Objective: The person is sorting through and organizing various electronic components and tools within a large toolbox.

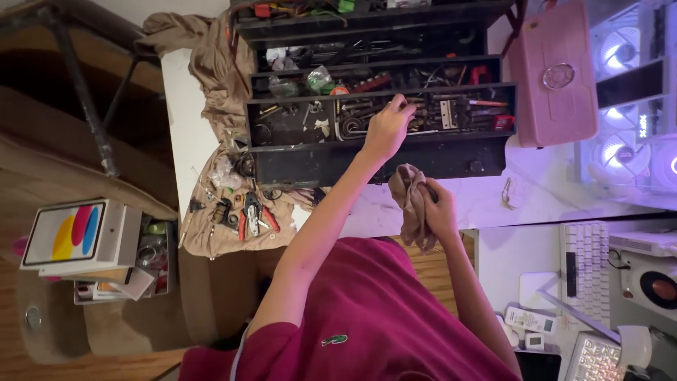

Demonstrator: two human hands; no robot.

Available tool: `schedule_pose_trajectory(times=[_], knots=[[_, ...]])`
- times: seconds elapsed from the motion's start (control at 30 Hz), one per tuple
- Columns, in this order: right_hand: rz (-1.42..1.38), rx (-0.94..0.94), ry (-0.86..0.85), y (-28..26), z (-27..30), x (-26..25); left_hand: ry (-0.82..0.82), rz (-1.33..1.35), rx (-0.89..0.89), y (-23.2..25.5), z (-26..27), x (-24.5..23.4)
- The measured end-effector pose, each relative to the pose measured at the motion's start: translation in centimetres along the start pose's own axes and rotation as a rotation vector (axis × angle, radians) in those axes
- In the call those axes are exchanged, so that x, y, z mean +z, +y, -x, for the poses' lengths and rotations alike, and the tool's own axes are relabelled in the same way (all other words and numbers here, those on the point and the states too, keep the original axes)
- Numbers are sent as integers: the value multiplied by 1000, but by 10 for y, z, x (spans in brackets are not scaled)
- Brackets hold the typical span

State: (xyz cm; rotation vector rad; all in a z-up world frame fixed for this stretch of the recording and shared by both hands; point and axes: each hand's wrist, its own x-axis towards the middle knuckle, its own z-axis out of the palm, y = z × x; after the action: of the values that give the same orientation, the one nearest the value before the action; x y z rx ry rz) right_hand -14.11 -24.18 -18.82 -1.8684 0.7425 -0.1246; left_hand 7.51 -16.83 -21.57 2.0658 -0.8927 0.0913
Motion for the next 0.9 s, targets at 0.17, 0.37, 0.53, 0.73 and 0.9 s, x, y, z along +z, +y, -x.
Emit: schedule_pose_trajectory(times=[0.17,0.37,0.53,0.73,0.9], knots=[[113,-30,-117,-29,-1,6,12,-65,17,1,3,-13],[357,-313,-506,-34,15,38,100,-20,-81,13,26,-96],[670,-427,-521,-6,17,80,190,-17,-240,-27,62,-180],[625,-643,-561,-58,10,88,287,-241,-379,-92,103,-260],[400,-819,-406,-143,-46,122,124,-415,-356,-94,102,-277]])
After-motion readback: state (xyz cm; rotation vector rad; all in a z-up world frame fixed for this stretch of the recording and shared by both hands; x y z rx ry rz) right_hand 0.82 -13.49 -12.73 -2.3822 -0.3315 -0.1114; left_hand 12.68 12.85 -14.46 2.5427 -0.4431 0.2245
